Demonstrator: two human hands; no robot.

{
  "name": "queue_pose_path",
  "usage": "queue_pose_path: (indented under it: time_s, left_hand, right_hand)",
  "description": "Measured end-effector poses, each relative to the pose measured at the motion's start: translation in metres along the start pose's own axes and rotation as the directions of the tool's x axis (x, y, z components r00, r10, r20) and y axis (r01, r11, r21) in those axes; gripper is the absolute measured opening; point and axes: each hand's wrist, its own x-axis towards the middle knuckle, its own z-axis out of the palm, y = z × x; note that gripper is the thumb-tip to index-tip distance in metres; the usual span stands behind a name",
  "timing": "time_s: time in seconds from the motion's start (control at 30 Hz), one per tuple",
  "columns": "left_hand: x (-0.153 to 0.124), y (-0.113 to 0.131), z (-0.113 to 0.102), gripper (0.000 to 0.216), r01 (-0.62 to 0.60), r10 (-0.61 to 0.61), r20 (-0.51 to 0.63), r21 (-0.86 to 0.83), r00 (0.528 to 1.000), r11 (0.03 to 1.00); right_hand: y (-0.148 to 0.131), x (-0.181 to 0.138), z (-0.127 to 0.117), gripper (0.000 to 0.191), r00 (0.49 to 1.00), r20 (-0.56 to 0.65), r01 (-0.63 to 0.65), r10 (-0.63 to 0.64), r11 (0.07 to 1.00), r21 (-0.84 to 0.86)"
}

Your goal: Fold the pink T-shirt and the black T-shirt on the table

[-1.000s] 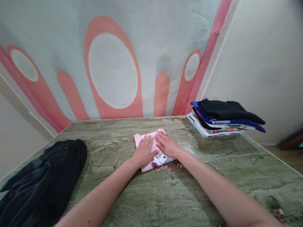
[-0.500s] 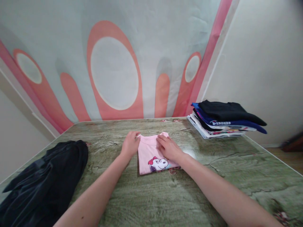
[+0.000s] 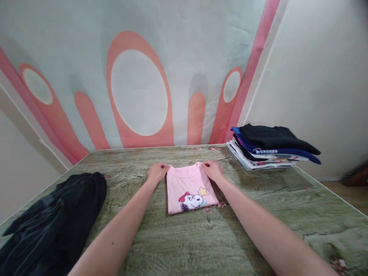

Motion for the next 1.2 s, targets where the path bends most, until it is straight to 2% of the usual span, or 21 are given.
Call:
queue_pose_path:
  time_s: [0.17, 0.3, 0.4, 0.47, 0.5, 0.53, 0.6, 0.67, 0.77, 0.87, 0.93, 1.03, 1.1, 1.2]
  left_hand:
    - [0.003, 0.003, 0.005, 0.04, -0.019, 0.019, 0.013, 0.019, 1.0, 1.0]
    - [0.001, 0.004, 0.01, 0.034, -0.012, 0.013, -0.019, 0.071, 1.0, 0.997]
    - [-0.006, 0.009, 0.009, 0.028, -0.019, 0.028, -0.094, 0.094, 0.995, 0.995]
    - [-0.015, 0.017, 0.007, 0.028, -0.085, 0.099, -0.139, 0.1, 0.985, 0.991]
    - [-0.02, 0.021, 0.008, 0.028, -0.163, 0.176, -0.133, 0.104, 0.975, 0.981]
    - [-0.026, 0.026, 0.009, 0.029, -0.262, 0.274, -0.105, 0.111, 0.956, 0.959]
    - [-0.039, 0.034, 0.016, 0.036, -0.465, 0.467, 0.01, 0.129, 0.884, 0.876]
    - [-0.052, 0.04, 0.027, 0.049, -0.57, 0.555, 0.134, 0.163, 0.821, 0.805]
    - [-0.066, 0.041, 0.039, 0.074, -0.591, 0.545, 0.232, 0.248, 0.806, 0.768]
    - [-0.072, 0.041, 0.04, 0.082, -0.603, 0.529, 0.295, 0.305, 0.795, 0.737]
    - [-0.076, 0.043, 0.034, 0.085, -0.615, 0.531, 0.313, 0.323, 0.787, 0.72]
    - [-0.094, 0.047, 0.02, 0.082, -0.63, 0.567, 0.275, 0.327, 0.777, 0.705]
    - [-0.114, 0.045, 0.01, 0.079, -0.659, 0.604, 0.263, 0.308, 0.752, 0.687]
    - [-0.144, 0.034, -0.004, 0.076, -0.706, 0.627, 0.329, 0.249, 0.706, 0.663]
  right_hand:
    - [0.004, 0.002, 0.0, 0.026, 1.0, 0.025, 0.005, -0.006, 0.999, 0.038]
    - [0.0, -0.007, -0.003, 0.021, 0.997, -0.074, 0.036, -0.034, 0.999, 0.013]
    - [-0.009, -0.02, -0.005, 0.024, 0.961, -0.169, 0.221, -0.221, 0.975, -0.018]
    - [-0.016, -0.031, -0.004, 0.028, 0.905, -0.148, 0.399, -0.4, 0.916, -0.039]
    - [-0.019, -0.036, -0.003, 0.031, 0.874, -0.105, 0.472, -0.474, 0.88, -0.049]
    - [-0.021, -0.04, -0.001, 0.033, 0.845, -0.052, 0.529, -0.532, 0.846, -0.064]
    - [-0.024, -0.047, 0.004, 0.041, 0.806, 0.062, 0.591, -0.588, 0.8, -0.103]
    - [-0.025, -0.05, 0.009, 0.048, 0.801, 0.154, 0.597, -0.578, 0.789, -0.146]
    - [-0.023, -0.049, 0.012, 0.05, 0.815, 0.206, 0.577, -0.542, 0.793, -0.198]
    - [-0.023, -0.049, 0.011, 0.051, 0.82, 0.212, 0.571, -0.531, 0.787, -0.234]
    - [-0.026, -0.051, 0.008, 0.05, 0.823, 0.204, 0.567, -0.53, 0.786, -0.246]
    - [-0.034, -0.058, -0.004, 0.046, 0.823, 0.166, 0.568, -0.543, 0.785, -0.248]
    - [-0.038, -0.069, -0.017, 0.045, 0.806, 0.143, 0.591, -0.574, 0.773, -0.229]
    - [-0.035, -0.098, -0.038, 0.046, 0.756, 0.178, 0.653, -0.63, 0.744, -0.139]
